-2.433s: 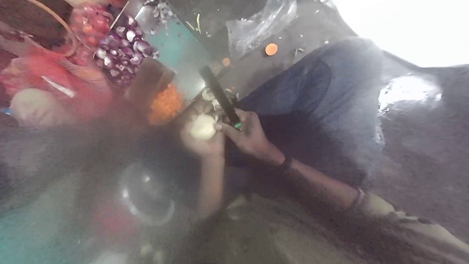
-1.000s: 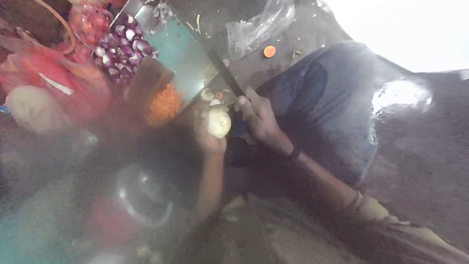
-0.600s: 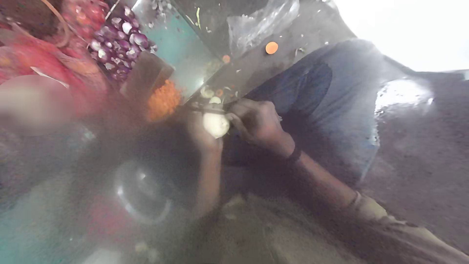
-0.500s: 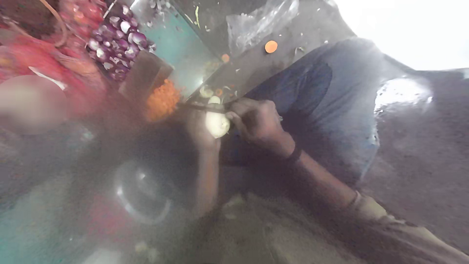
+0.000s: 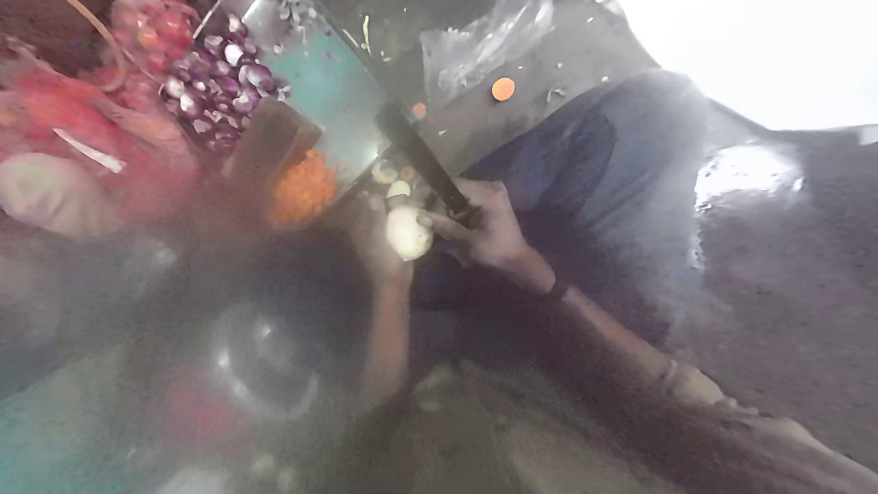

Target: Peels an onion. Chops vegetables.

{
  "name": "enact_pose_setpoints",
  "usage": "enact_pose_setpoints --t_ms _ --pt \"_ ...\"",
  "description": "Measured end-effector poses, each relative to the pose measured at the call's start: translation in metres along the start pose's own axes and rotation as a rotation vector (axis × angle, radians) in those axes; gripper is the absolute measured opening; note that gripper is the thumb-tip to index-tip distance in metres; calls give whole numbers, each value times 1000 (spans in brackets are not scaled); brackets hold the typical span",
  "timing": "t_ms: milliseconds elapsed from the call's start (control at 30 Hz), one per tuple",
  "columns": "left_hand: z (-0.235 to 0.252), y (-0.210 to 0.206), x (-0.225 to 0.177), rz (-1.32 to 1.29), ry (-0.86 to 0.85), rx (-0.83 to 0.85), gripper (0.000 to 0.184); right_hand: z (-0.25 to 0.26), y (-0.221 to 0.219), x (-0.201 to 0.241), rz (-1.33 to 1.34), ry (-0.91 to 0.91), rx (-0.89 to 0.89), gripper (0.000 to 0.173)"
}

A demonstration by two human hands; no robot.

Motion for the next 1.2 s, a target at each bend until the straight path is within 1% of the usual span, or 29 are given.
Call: enact_pose_setpoints --t_ms 67,167,267,367,467,567,633,700,733,833,933,1033,1100,1133,1200 --pt "1 -1 -1 -7 16 -26 40 2 0 -1 -20 26 -5 17" --pt "2 2 0 -6 18 -6 40 2 1 -1 -83 33 -28 13" --pt "2 2 1 12 -2 4 31 3 1 5 -160 30 -20 10" --pt "1 3 3 77 -2 -36 22 2 -6 7 -273 -25 6 20" --pt "1 2 1 119 20 -17 18 -1 -10 9 -388 -67 -81 18" --pt "-3 -5 -7 72 51 80 24 -2 -2 4 -454 -110 -218 18" --pt "-1 -2 -7 68 10 115 30 -3 4 3 -349 -156 -248 19" --pt "1 2 -5 -10 -1 111 34 -3 4 3 -233 -213 -219 21" --pt "1 3 -5 -56 5 105 33 -3 3 2 -217 -228 -191 20" --pt "2 4 -2 -128 3 119 31 -4 1 -1 -252 -252 -112 16" --pt "2 1 -2 -215 2 120 25 0 4 4 -314 -266 -78 18" --pt "1 0 -3 -192 -30 147 25 -1 6 6 -279 -280 -69 17" --pt "2 1 -3 -143 -102 181 22 -4 5 4 -161 -301 -72 17" --pt "3 2 -2 -112 -148 208 19 -6 4 3 -60 -297 -60 19" --pt "4 1 -1 -123 -194 232 17 -9 3 3 144 -260 -23 15"
Point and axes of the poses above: each hand's wrist, its own z-axis towards the middle knuckle, its own y-axis out of the back of the hand, x = y × z, the point moved 1 cm from there along z, towards the middle knuckle, and after that the axes turned 7 degrees about x, right-handed, at the moved point
